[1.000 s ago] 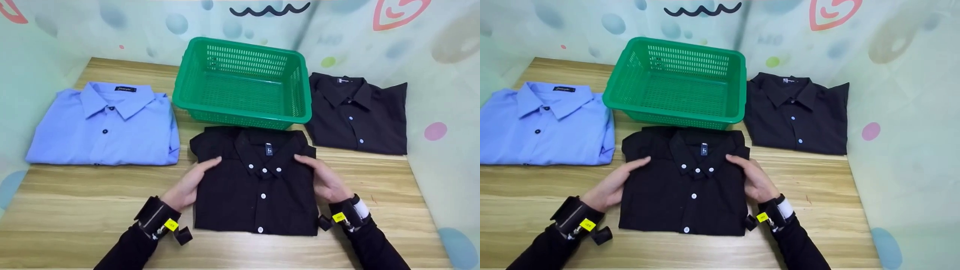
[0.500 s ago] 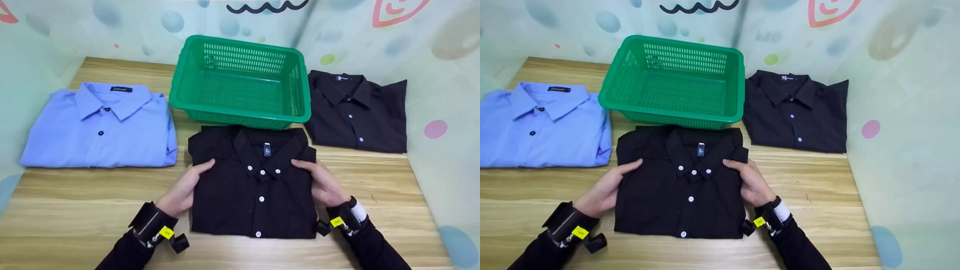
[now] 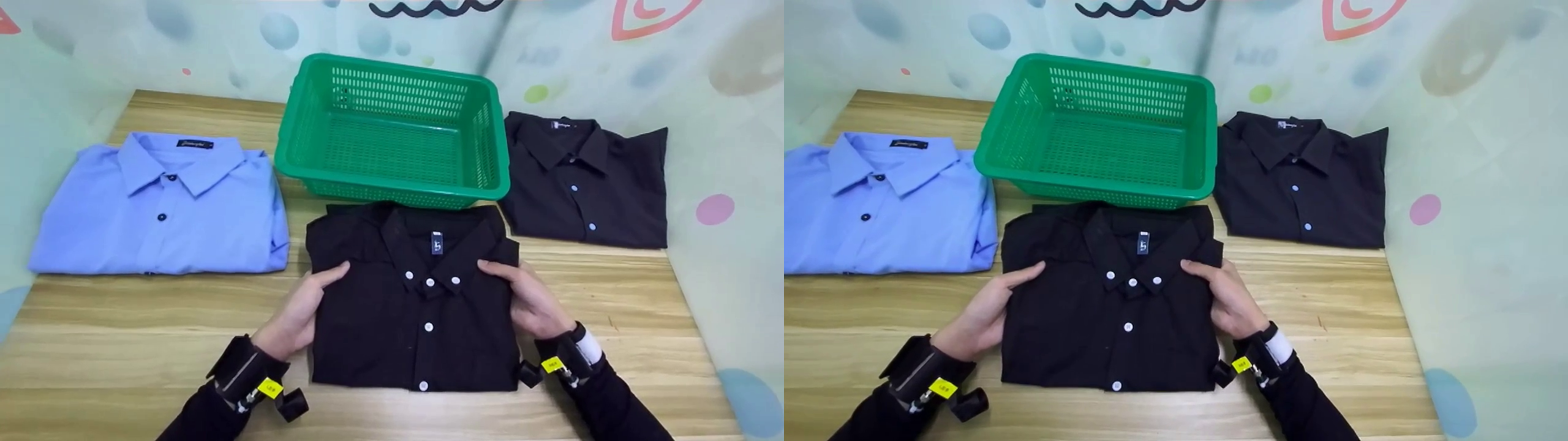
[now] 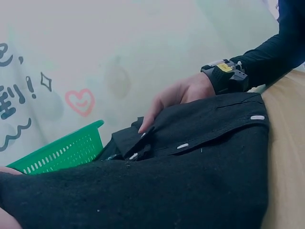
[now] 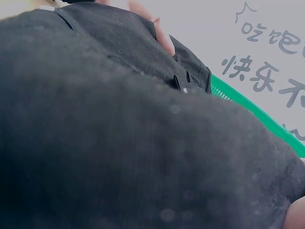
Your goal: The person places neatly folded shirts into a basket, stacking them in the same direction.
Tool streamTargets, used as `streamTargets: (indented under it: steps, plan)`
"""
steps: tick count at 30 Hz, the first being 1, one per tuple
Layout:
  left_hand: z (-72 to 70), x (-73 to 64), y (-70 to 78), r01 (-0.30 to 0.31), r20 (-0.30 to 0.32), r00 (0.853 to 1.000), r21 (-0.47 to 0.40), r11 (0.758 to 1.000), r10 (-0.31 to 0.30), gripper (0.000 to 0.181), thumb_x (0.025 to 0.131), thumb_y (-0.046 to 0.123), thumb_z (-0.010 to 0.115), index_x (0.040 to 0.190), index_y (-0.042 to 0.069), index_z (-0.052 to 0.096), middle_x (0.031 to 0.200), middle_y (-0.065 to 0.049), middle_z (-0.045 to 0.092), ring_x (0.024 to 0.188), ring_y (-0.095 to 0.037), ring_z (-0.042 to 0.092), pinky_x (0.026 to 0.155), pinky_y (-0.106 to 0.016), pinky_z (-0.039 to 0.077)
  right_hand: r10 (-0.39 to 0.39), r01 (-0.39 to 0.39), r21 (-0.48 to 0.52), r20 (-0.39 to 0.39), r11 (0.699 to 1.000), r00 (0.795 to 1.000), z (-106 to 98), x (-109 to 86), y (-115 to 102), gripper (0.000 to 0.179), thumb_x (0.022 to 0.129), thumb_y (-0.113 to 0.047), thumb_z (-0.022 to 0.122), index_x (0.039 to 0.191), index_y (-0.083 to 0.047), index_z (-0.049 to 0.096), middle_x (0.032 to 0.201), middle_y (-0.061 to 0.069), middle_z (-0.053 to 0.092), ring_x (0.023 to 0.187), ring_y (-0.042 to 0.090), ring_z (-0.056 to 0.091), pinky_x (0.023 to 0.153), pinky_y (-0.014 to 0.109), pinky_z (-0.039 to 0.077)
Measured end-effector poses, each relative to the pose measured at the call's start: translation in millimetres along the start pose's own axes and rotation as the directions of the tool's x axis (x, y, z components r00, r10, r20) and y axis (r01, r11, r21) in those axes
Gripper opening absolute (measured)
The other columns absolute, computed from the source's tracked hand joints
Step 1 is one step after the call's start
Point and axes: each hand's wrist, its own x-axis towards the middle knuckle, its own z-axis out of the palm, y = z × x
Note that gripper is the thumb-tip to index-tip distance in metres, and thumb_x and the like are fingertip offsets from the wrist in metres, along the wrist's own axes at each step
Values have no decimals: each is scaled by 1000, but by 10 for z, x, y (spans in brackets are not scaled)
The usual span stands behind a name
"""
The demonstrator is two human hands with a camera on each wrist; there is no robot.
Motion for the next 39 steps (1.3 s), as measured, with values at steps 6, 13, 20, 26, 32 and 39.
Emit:
streamTargets:
  steps: [6,13,20,26,32,39]
  plan:
    - [16,-37,11,-22,43,999,4,1000,22,47,103,19,53,144,5,39,131,-17,58,115,-31,59,99,-46,45,-21,20,5,58,1000,998,-5,-47,-10,22,98,-1,57,120,-2,59,115,15,66,103,28,65,86,40,53]
    - [46,-137,29,-42,155,987,32,999,37,45,100,13,55,141,2,42,128,-19,60,112,-33,60,97,-46,47,25,-26,5,202,1000,979,-6,-156,-15,24,100,2,45,108,3,67,106,14,69,97,25,67,85,35,54]
    - [104,-262,84,-80,185,980,43,996,71,46,99,9,56,142,4,40,127,-19,59,111,-32,61,96,-46,48,-2,-7,24,345,1000,939,5,-234,-64,30,98,5,39,104,5,68,102,15,70,94,25,68,83,34,54]
    - [140,-304,135,-127,202,973,77,989,109,44,100,8,55,140,5,38,126,-18,59,110,-32,61,94,-46,49,-44,9,83,425,996,904,-8,-249,-110,29,98,5,40,110,7,66,108,15,69,100,26,66,88,34,52]
    - [119,-309,172,-162,253,956,42,986,147,35,100,6,54,135,6,48,123,-17,62,108,-30,62,94,-45,49,-75,49,71,433,996,898,33,-211,-152,26,97,5,43,106,6,68,104,14,70,97,24,67,86,33,53]
    - [116,-298,248,-231,305,928,15,973,215,25,99,4,55,124,5,58,117,-15,66,104,-27,65,92,-42,51,-99,83,56,442,995,892,119,-173,-291,22,95,5,48,105,6,67,103,15,70,94,25,67,84,34,54]
